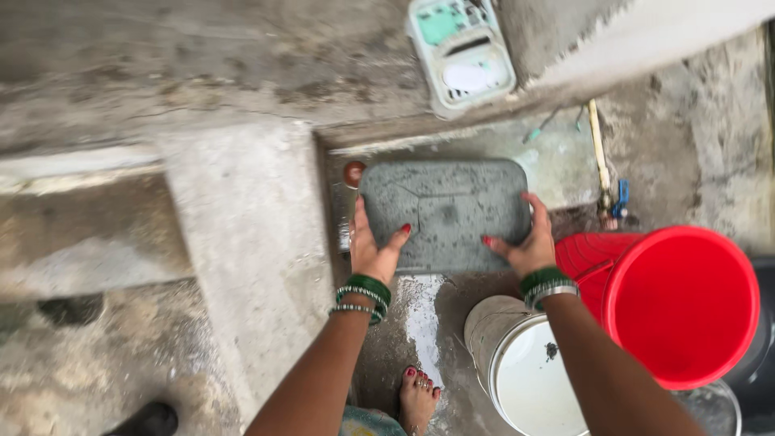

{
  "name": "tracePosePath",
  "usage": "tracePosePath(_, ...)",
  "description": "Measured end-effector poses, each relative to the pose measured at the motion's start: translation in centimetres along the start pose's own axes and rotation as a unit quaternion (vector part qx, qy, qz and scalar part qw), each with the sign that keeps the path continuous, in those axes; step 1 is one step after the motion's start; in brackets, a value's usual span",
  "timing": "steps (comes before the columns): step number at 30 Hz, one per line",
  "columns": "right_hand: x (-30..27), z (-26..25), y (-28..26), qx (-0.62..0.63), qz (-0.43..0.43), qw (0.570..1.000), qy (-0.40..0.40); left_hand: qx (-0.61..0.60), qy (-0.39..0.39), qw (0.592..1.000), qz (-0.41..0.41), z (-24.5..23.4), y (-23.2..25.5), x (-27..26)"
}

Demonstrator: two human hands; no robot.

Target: The person wipes a plastic stool and a concrete ledge with a cloth, then sets a soap dish and a toothbrush holder onto the stool. The person then wipes a strainer and a brush with a cloth.

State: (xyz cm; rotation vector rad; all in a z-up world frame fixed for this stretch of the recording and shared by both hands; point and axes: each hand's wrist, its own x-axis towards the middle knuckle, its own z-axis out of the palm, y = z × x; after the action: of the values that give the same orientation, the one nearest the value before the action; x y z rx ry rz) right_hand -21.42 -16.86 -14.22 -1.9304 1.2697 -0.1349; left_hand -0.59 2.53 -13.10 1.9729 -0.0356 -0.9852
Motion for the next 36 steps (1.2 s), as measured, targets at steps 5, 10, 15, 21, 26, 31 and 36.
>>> tracePosePath(5, -6.0, 0.5, -5.7, 0.182, -0.012, 0.982, -0.048, -0.032, 0.096, 0.995, -0.017, -5.6, -1.1, -5.6)
tracePosePath(10, -11.6, 2.0, -12.2, 0.141, -0.088, 0.983, -0.081, -0.064, 0.204, 0.975, -0.055, -13.1, -2.6, -12.3)
tracePosePath(15, -16.9, 4.9, -19.2, 0.145, -0.137, 0.971, -0.133, -0.05, 0.293, 0.953, -0.053, -21.3, -5.2, -18.0)
tracePosePath(21, -22.9, 8.4, -28.5, 0.146, -0.098, 0.954, -0.244, -0.105, 0.361, 0.924, -0.064, -31.4, -7.8, -24.2)
tracePosePath(26, -28.9, 12.5, -33.3, 0.127, -0.158, 0.945, -0.258, -0.165, 0.395, 0.902, -0.055, -37.8, -12.5, -29.6)
tracePosePath(31, -36.8, 17.2, -36.5, 0.116, -0.128, 0.94, -0.294, -0.286, 0.394, 0.873, -0.035, -44.4, -18.5, -35.4)
tracePosePath(36, -45.2, 22.1, -39.8, 0.085, -0.134, 0.945, -0.287, -0.327, 0.379, 0.864, -0.06, -52.5, -22.9, -41.8)
